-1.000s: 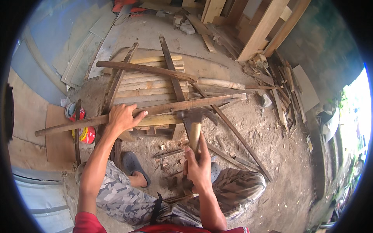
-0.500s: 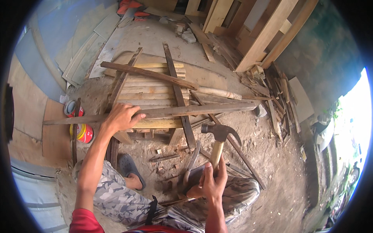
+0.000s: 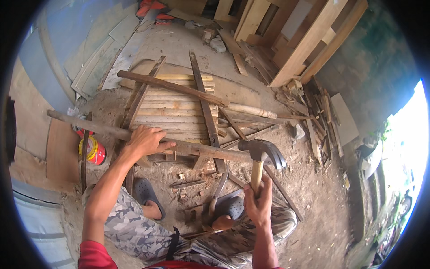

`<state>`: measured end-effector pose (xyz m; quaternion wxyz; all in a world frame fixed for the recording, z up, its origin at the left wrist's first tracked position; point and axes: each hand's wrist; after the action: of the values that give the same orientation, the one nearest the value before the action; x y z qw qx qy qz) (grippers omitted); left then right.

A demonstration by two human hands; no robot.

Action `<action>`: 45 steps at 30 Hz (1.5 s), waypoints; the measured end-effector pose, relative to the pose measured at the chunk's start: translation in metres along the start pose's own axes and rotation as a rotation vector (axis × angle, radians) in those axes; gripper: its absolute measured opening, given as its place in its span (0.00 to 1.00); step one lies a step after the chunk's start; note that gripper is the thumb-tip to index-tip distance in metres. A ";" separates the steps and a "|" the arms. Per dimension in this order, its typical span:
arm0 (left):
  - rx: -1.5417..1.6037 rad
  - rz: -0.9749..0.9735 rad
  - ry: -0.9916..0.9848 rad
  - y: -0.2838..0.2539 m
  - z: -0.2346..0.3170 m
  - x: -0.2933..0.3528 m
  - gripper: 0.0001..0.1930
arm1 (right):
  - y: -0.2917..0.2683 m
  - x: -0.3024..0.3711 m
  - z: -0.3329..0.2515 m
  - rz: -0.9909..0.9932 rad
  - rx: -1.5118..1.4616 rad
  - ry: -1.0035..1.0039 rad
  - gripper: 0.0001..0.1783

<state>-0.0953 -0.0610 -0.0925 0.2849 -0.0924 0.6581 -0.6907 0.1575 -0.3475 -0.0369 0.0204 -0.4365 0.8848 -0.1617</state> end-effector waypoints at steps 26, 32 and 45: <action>-0.004 -0.131 -0.100 -0.001 0.019 0.013 0.46 | 0.030 -0.060 -0.031 -0.177 0.427 -0.178 0.24; -0.076 -0.009 -0.061 0.007 0.022 0.016 0.46 | 0.045 -0.087 -0.060 -0.271 0.592 -0.203 0.21; -0.036 -0.092 -0.056 0.010 0.023 0.022 0.47 | 0.049 -0.071 -0.061 -0.193 0.559 -0.295 0.23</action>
<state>-0.0991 -0.0921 -0.1049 0.2696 -0.1469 0.6575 -0.6881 0.1534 -0.2477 -0.0018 0.2517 -0.5146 0.7483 -0.3345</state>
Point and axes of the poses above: each hand's wrist, its own x-axis away from the middle knuckle, its own y-axis out of the palm, z = x × y, and after that the axes turned 8 degrees about y, right-handed
